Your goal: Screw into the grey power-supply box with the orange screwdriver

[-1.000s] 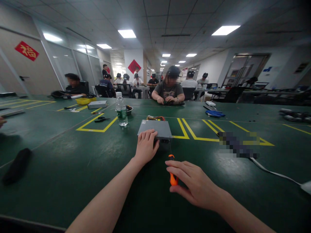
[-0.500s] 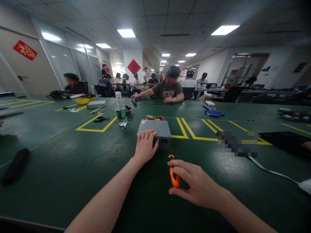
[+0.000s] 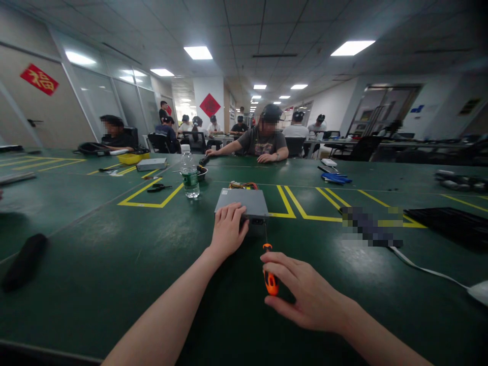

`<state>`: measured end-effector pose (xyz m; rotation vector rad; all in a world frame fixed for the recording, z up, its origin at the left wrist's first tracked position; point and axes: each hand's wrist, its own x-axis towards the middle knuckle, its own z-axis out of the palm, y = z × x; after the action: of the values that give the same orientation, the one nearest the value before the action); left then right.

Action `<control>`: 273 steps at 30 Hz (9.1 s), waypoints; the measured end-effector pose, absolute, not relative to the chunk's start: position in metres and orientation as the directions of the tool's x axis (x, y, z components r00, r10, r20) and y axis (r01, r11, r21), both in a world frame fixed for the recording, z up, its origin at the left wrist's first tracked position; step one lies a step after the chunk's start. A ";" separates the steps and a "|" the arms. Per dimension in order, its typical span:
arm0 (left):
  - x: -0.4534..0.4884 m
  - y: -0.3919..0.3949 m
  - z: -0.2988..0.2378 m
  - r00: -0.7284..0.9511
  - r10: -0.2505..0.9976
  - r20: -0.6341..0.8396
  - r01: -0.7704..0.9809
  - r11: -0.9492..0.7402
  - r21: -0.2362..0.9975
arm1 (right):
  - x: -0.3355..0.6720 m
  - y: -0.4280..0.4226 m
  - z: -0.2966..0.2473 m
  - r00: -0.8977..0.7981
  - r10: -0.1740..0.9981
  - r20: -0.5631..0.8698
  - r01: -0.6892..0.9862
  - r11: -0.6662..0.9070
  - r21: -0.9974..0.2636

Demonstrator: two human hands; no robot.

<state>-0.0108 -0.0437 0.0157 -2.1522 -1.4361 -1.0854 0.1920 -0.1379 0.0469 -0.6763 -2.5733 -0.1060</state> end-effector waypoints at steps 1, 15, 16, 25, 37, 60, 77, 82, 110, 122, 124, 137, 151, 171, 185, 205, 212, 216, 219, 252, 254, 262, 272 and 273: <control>-0.011 -0.044 0.016 0.199 0.637 0.745 0.891 -0.434 0.132 | 0.191 -0.139 0.049 -0.782 0.437 0.444 0.479 0.878 -0.020; -0.011 -0.045 0.017 0.199 0.634 0.747 0.893 -0.431 0.128 | 0.188 -0.139 0.048 -0.763 0.458 0.455 0.489 0.870 -0.055; -0.011 -0.045 0.017 0.198 0.633 0.748 0.893 -0.431 0.129 | 0.187 -0.140 0.049 -0.777 0.445 0.445 0.487 0.873 -0.024; -0.011 -0.045 0.017 0.202 0.636 0.745 0.899 -0.422 0.117 | 0.190 -0.136 0.043 -0.704 0.419 0.573 0.495 0.868 -0.026; -0.011 -0.044 0.016 0.199 0.632 0.749 0.895 -0.428 0.123 | 0.190 -0.136 0.042 -0.713 0.389 0.583 0.478 0.878 -0.002; -0.011 -0.044 0.016 0.200 0.633 0.748 0.894 -0.431 0.126 | 0.190 -0.136 0.043 -0.723 0.402 0.562 0.509 0.860 0.039; -0.011 -0.045 0.016 0.201 0.638 0.743 0.896 -0.426 0.125 | 0.191 -0.135 0.040 -0.670 0.428 0.606 0.484 0.871 -0.081; -0.011 -0.044 0.016 0.208 0.640 0.740 0.894 -0.431 0.121 | 0.190 -0.138 0.045 -0.736 0.407 0.541 0.489 0.872 0.009; -0.012 -0.044 0.015 0.203 0.641 0.740 0.896 -0.426 0.123 | 0.184 -0.133 0.033 -0.669 0.223 0.709 0.421 0.900 0.114; -0.012 -0.045 0.017 0.206 0.643 0.737 0.894 -0.430 0.126 | 0.173 -0.123 0.025 -0.705 0.214 0.676 0.398 0.908 0.128; -0.012 -0.045 0.017 0.204 0.643 0.738 0.895 -0.429 0.126 | 0.172 -0.123 0.025 -0.707 0.213 0.675 0.393 0.911 0.124; -0.011 -0.044 0.016 0.202 0.637 0.744 0.893 -0.431 0.127 | 0.172 -0.122 0.027 -0.684 0.201 0.701 0.402 0.906 0.132; -0.011 -0.046 0.017 0.198 0.641 0.741 0.896 -0.424 0.128 | 0.161 -0.131 0.028 -0.791 0.278 0.545 0.402 0.908 0.121; -0.012 -0.045 0.016 0.200 0.642 0.740 0.896 -0.426 0.127 | 0.162 -0.134 0.028 -0.748 0.319 0.582 0.397 0.918 0.008; -0.011 -0.045 0.017 0.197 0.647 0.736 0.892 -0.430 0.139 | 0.162 -0.134 0.030 -0.766 0.295 0.572 0.380 0.924 0.032; -0.011 -0.045 0.016 0.200 0.641 0.741 0.896 -0.425 0.126 | 0.162 -0.132 0.028 -0.738 0.207 0.643 0.365 0.923 0.122; -0.012 -0.044 0.015 0.212 0.637 0.741 0.898 -0.426 0.110 | 0.164 -0.132 0.029 -0.739 0.263 0.620 0.375 0.925 0.054; -0.011 -0.044 0.015 0.214 0.617 0.758 0.898 -0.429 0.096 | 0.162 -0.133 0.030 -0.789 0.256 0.559 0.381 0.917 0.117; -0.011 -0.043 0.014 0.221 0.616 0.756 0.897 -0.432 0.090 | 0.163 -0.129 0.023 -0.767 0.250 0.590 0.379 0.919 0.104; -0.011 -0.043 0.016 0.267 0.628 0.732 0.902 -0.430 0.041 | 0.165 -0.129 0.022 -0.771 0.396 0.498 0.401 0.910 -0.103; -0.011 -0.043 0.016 0.262 0.629 0.732 0.900 -0.434 0.050 | 0.164 -0.131 0.026 -0.801 0.389 0.455 0.404 0.912 -0.070; -0.011 -0.043 0.016 0.264 0.630 0.731 0.898 -0.436 0.051 | 0.164 -0.128 0.022 -0.770 0.357 0.529 0.407 0.913 -0.023; -0.011 -0.043 0.016 0.254 0.625 0.738 0.902 -0.429 0.053 | 0.164 -0.129 0.026 -0.803 0.339 0.491 0.397 0.918 0.017; -0.011 -0.043 0.016 0.255 0.624 0.739 0.901 -0.430 0.052 | 0.164 -0.129 0.024 -0.795 0.342 0.501 0.398 0.917 0.005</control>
<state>-0.0108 -0.0435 0.0162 -2.1509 -1.3924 -0.9939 0.1639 -0.1286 0.0236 -0.5322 -2.5706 -0.1502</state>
